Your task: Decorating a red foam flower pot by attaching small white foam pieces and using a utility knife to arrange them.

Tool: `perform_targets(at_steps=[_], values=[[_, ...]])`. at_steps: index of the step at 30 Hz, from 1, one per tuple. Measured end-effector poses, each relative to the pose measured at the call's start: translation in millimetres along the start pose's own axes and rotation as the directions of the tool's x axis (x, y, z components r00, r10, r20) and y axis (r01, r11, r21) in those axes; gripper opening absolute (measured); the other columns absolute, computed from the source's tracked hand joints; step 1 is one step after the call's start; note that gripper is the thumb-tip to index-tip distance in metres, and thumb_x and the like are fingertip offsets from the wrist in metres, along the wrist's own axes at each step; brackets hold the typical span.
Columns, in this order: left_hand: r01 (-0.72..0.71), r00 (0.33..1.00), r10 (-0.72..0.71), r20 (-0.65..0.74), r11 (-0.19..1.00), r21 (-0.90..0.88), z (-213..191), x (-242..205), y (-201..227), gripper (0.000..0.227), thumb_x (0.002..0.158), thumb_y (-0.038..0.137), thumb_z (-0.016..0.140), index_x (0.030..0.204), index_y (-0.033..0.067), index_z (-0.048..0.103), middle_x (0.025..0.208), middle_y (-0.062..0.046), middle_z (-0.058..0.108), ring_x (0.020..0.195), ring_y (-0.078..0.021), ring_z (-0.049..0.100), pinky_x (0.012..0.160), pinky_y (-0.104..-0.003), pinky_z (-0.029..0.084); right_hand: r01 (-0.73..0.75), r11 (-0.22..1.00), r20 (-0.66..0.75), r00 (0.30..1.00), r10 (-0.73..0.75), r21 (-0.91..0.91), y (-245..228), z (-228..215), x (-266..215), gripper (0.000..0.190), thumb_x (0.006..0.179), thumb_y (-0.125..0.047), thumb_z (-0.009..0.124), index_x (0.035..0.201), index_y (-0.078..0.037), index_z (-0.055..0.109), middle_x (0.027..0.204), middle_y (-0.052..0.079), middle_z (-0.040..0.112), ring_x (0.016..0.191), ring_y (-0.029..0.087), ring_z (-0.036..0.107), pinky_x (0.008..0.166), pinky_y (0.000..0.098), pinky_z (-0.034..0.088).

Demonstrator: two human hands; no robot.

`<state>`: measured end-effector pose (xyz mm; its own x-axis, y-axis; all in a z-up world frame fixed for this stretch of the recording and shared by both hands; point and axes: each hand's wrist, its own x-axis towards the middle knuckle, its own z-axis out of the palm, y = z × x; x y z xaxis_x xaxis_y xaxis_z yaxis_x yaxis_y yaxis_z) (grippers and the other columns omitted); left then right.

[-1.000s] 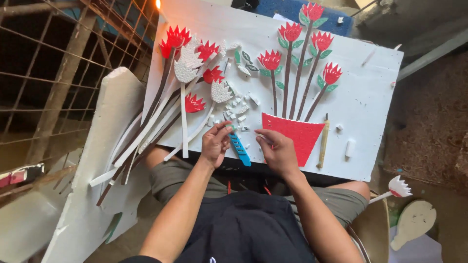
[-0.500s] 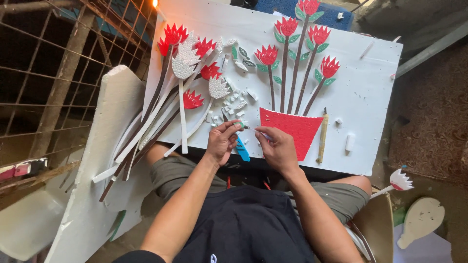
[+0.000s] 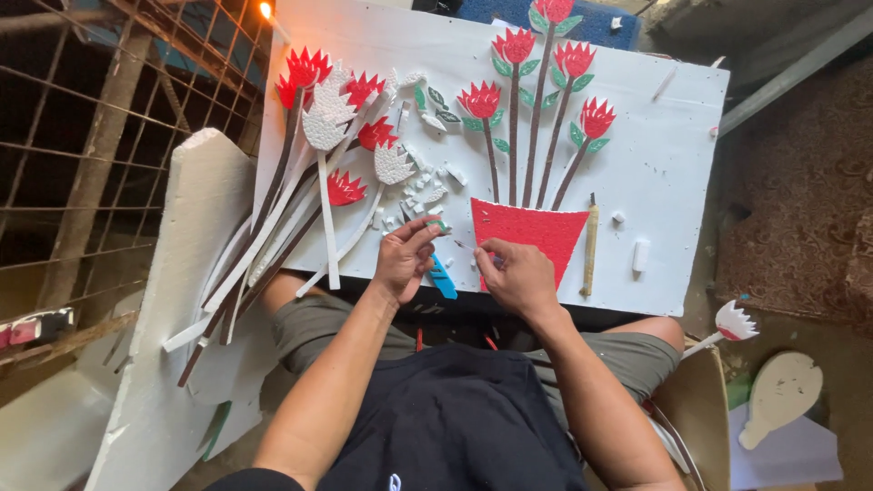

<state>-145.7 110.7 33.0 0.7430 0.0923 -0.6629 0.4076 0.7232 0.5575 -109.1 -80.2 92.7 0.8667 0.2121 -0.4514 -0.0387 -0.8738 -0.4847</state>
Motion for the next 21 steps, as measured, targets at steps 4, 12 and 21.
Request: perform_targets(at_steps=[4,12,21], values=[[0.005,1.000,-0.004,0.009,1.000,-0.011,2,10,6,0.024,0.090,0.008,0.080,0.113,0.0101,0.072,0.091,-0.013,0.076,0.055,-0.0041,0.039,0.043,-0.014,0.030,0.047,0.977,-0.123,0.992,-0.021,0.208,35,-19,-2,0.021,0.096,-0.039,0.066,0.106,-0.026,0.080,0.081,0.013,0.075,0.089,0.040,0.073,0.077,0.0490,0.057],[0.088,0.996,-0.087,-0.030,0.995,0.042,30,30,8,0.021,0.088,0.018,0.084,0.091,0.0176,0.062,0.092,-0.013,0.078,0.056,-0.0029,0.037,0.042,-0.013,0.027,-0.106,0.930,-0.373,0.896,0.243,0.353,142,-98,22,0.021,0.100,-0.028,0.063,0.115,-0.025,0.077,0.076,0.005,0.068,0.081,0.021,0.065,0.082,0.0409,0.053],[0.148,0.989,-0.148,-0.007,0.988,0.037,75,23,-2,0.021,0.088,0.023,0.084,0.093,0.0165,0.065,0.095,-0.011,0.077,0.058,-0.0020,0.037,0.044,-0.012,0.028,0.142,0.864,-0.177,0.982,-0.062,0.483,39,-52,12,0.014,0.094,-0.021,0.072,0.103,-0.016,0.082,0.060,0.008,0.064,0.061,0.015,0.056,0.063,0.0327,0.051]])
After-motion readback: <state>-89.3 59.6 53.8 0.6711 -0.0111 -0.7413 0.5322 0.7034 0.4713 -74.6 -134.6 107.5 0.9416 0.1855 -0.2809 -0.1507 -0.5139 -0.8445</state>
